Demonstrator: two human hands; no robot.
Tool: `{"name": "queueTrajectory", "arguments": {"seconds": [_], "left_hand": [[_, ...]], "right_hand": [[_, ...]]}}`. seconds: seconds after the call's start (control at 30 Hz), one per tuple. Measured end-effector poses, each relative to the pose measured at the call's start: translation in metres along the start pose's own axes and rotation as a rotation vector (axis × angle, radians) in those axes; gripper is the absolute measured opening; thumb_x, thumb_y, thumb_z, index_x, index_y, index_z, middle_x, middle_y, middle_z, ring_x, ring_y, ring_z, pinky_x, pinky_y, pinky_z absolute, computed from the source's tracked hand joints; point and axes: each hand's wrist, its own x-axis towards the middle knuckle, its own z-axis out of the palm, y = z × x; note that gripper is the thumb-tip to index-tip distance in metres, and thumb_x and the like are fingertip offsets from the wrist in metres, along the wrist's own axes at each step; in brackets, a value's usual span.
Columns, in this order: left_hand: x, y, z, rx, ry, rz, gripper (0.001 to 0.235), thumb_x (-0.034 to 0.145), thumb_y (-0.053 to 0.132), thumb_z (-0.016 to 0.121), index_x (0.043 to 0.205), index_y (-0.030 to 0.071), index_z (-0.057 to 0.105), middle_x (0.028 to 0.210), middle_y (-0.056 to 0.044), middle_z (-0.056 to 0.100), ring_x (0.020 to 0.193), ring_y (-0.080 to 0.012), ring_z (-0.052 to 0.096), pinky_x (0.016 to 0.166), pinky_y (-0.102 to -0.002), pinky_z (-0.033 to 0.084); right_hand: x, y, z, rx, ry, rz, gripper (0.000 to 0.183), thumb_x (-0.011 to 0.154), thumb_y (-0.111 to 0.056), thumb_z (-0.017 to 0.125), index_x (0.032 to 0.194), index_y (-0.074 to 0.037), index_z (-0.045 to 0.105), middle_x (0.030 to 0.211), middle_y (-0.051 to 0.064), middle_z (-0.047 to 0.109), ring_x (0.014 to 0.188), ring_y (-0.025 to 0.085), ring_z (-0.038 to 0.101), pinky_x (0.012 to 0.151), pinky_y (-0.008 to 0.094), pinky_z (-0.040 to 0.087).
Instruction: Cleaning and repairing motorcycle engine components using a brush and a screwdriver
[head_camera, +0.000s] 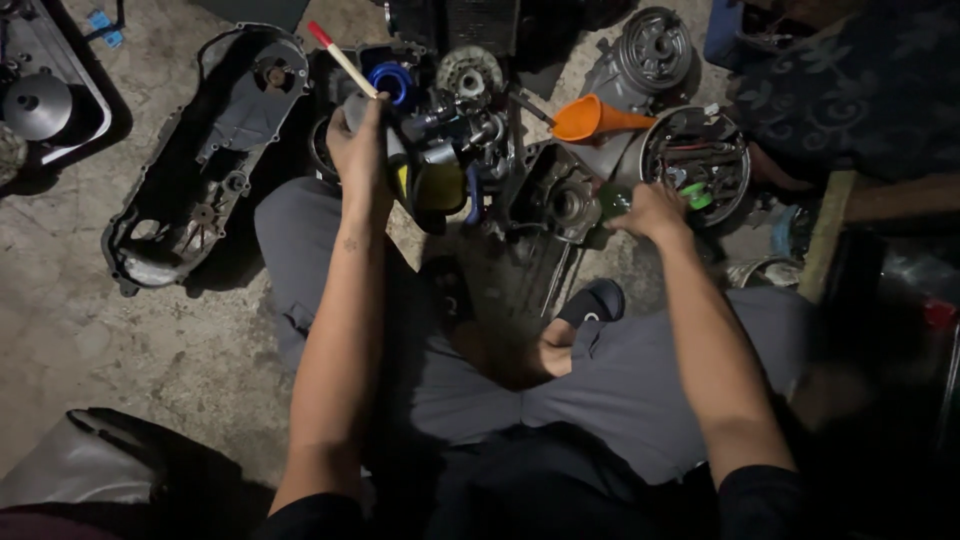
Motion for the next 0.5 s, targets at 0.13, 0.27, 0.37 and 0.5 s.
{"name": "queueTrajectory", "arguments": {"seconds": [0.13,0.27,0.37,0.5], "left_hand": [[-0.002,0.000,-0.002,-0.004,-0.014,0.013,0.040,0.084,0.030,0.075,0.106,-0.002,0.068,0.091,-0.008,0.070,0.077,-0.0127,0.061,0.073,-0.023,0.051],[-0.004,0.002,-0.004,-0.050,-0.017,0.005,0.035,0.085,0.027,0.075,0.105,-0.001,0.067,0.088,-0.005,0.068,0.075,-0.0112,0.059,0.071,-0.024,0.050],[-0.008,0.006,-0.005,-0.044,-0.015,0.003,0.035,0.085,0.028,0.074,0.103,0.000,0.067,0.088,-0.005,0.068,0.075,-0.0114,0.059,0.072,-0.023,0.049],[-0.006,0.001,-0.003,-0.104,-0.002,-0.026,0.036,0.084,0.025,0.076,0.106,-0.003,0.069,0.088,-0.007,0.070,0.074,-0.0115,0.061,0.071,-0.023,0.051]], "right_hand": [[-0.016,-0.023,-0.026,0.093,0.025,-0.027,0.057,0.070,-0.044,0.094,0.095,0.003,0.073,0.098,0.022,0.073,0.096,0.041,0.069,0.091,0.054,0.047],[-0.015,-0.035,-0.035,0.094,0.031,-0.004,0.057,0.067,-0.040,0.096,0.094,0.005,0.073,0.097,0.022,0.074,0.093,0.040,0.068,0.093,0.052,0.047],[0.003,-0.026,-0.021,0.041,0.100,-0.042,0.062,0.066,-0.044,0.095,0.099,0.006,0.074,0.097,0.024,0.074,0.089,0.042,0.069,0.086,0.053,0.049],[0.006,-0.030,-0.024,0.057,0.092,-0.024,0.068,0.067,-0.049,0.095,0.098,0.008,0.073,0.106,0.026,0.071,0.101,0.044,0.066,0.093,0.055,0.046]]}}
